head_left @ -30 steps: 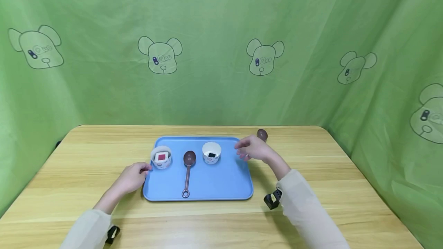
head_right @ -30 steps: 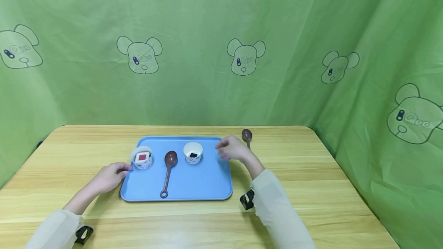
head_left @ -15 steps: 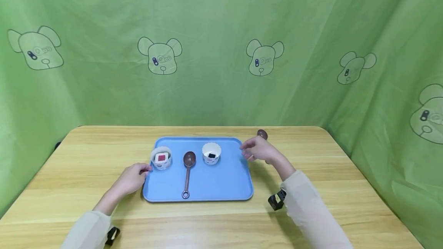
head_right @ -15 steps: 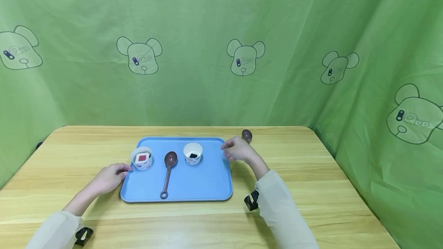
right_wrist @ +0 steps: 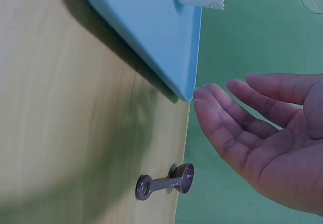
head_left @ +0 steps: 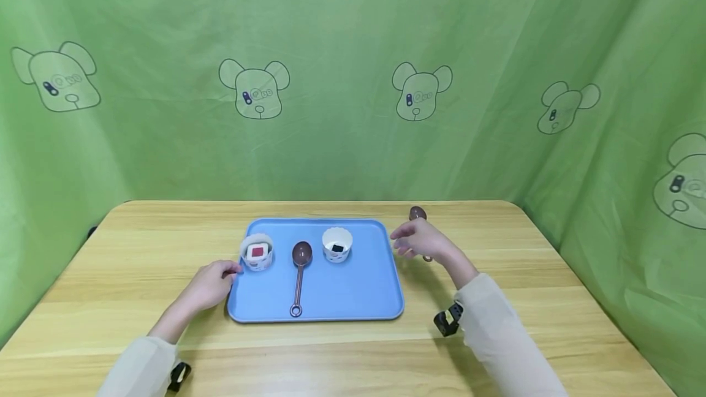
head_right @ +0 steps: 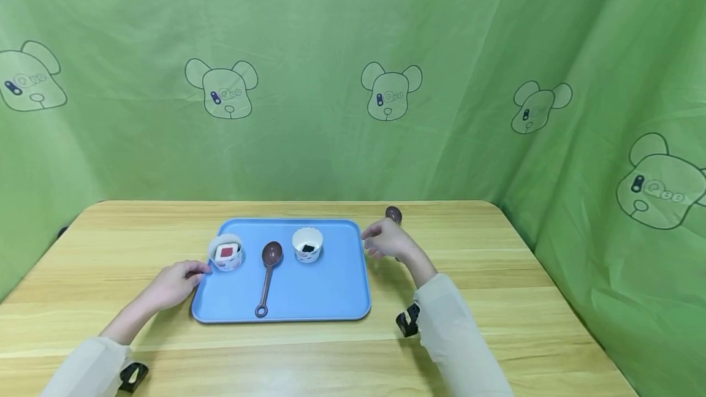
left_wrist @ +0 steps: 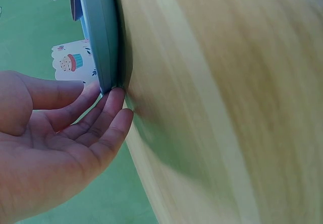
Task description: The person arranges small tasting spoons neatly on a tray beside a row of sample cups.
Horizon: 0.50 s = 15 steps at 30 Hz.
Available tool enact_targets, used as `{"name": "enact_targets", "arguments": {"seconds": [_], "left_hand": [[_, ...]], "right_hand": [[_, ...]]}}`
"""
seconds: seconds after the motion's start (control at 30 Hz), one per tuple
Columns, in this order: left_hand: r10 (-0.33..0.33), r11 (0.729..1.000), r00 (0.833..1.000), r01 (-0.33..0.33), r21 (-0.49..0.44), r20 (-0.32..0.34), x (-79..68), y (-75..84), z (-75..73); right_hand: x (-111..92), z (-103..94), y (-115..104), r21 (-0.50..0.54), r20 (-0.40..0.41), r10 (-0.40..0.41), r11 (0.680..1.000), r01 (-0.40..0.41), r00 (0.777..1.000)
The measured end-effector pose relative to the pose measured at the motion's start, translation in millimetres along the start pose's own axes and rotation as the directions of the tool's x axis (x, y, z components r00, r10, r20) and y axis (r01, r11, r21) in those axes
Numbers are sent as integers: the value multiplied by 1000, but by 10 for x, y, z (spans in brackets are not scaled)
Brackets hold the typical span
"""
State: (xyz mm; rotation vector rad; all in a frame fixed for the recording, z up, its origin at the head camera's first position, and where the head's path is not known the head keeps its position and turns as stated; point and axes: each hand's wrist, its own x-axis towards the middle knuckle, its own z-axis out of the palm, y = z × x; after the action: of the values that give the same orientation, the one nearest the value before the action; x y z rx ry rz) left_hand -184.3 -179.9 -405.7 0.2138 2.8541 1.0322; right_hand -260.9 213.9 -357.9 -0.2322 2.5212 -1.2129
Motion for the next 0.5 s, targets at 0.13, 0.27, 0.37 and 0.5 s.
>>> {"name": "enact_targets", "arguments": {"seconds": [0.13, 0.27, 0.37, 0.5], "left_hand": [[2, 1000, 1000, -2, -2, -2, 2, -5, 9], [-2, 1000, 1000, 2, -8, -1, 1, -10, 17], [-5, 1000, 1000, 5, -10, 1, -1, -9, 18], [-6, 1000, 1000, 6, -9, 3, -4, 0, 15]], "right_hand": [[-2, -25, 39, 4, -3, 19, 1000, -19, 1000], [0, -45, 85, 15, 4, 19, 1000, -19, 1000], [-4, -62, 106, 20, 4, 21, 1000, -21, 1000], [-14, -83, 125, 24, -4, 25, 999, -25, 1000]]}}
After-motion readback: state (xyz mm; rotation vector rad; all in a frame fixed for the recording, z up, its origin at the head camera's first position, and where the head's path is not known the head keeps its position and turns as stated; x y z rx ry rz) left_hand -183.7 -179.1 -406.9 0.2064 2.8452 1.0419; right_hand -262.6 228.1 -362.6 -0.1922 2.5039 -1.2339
